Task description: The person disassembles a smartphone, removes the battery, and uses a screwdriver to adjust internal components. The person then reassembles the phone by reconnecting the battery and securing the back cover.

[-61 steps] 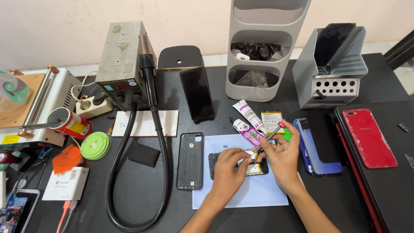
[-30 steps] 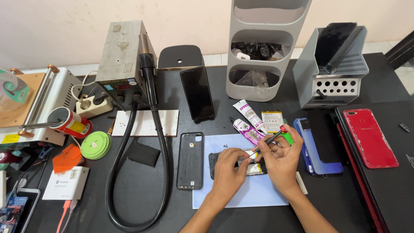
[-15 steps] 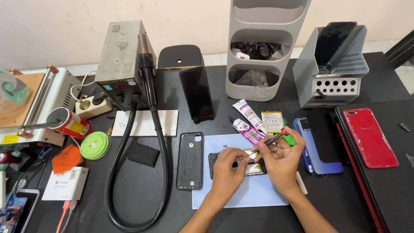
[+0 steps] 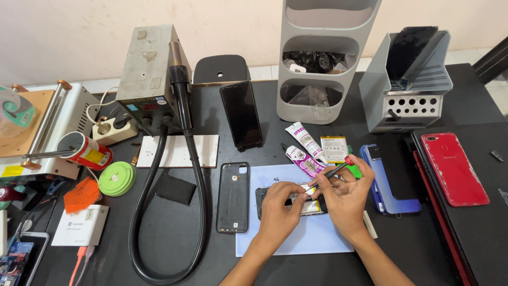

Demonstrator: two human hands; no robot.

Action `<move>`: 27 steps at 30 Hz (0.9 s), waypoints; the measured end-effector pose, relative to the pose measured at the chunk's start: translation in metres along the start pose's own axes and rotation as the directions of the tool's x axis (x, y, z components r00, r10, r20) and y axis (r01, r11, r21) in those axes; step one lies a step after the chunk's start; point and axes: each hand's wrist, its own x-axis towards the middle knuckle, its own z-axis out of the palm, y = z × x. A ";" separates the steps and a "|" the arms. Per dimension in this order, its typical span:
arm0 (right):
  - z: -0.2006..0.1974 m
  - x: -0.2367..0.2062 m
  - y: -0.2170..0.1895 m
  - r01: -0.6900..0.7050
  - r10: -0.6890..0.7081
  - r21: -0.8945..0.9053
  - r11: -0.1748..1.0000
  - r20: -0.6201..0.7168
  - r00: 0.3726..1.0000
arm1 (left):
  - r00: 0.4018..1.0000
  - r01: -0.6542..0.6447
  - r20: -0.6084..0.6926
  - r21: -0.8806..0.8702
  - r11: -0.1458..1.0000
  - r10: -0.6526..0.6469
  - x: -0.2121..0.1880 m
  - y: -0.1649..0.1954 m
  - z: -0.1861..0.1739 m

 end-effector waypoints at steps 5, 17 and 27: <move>-0.001 0.001 0.001 -0.004 0.004 0.000 1.000 0.001 1.000 | 1.000 0.003 0.011 0.009 1.000 -0.003 0.002 0.004 -0.002; -0.021 0.010 0.019 0.011 -0.021 -0.116 0.993 -0.084 0.996 | 0.990 -0.134 0.070 0.122 0.983 0.126 -0.001 0.003 -0.003; -0.021 0.009 0.027 0.087 -0.094 -0.250 0.964 -0.015 0.995 | 0.919 -0.347 0.293 0.279 0.895 0.265 -0.006 0.009 -0.003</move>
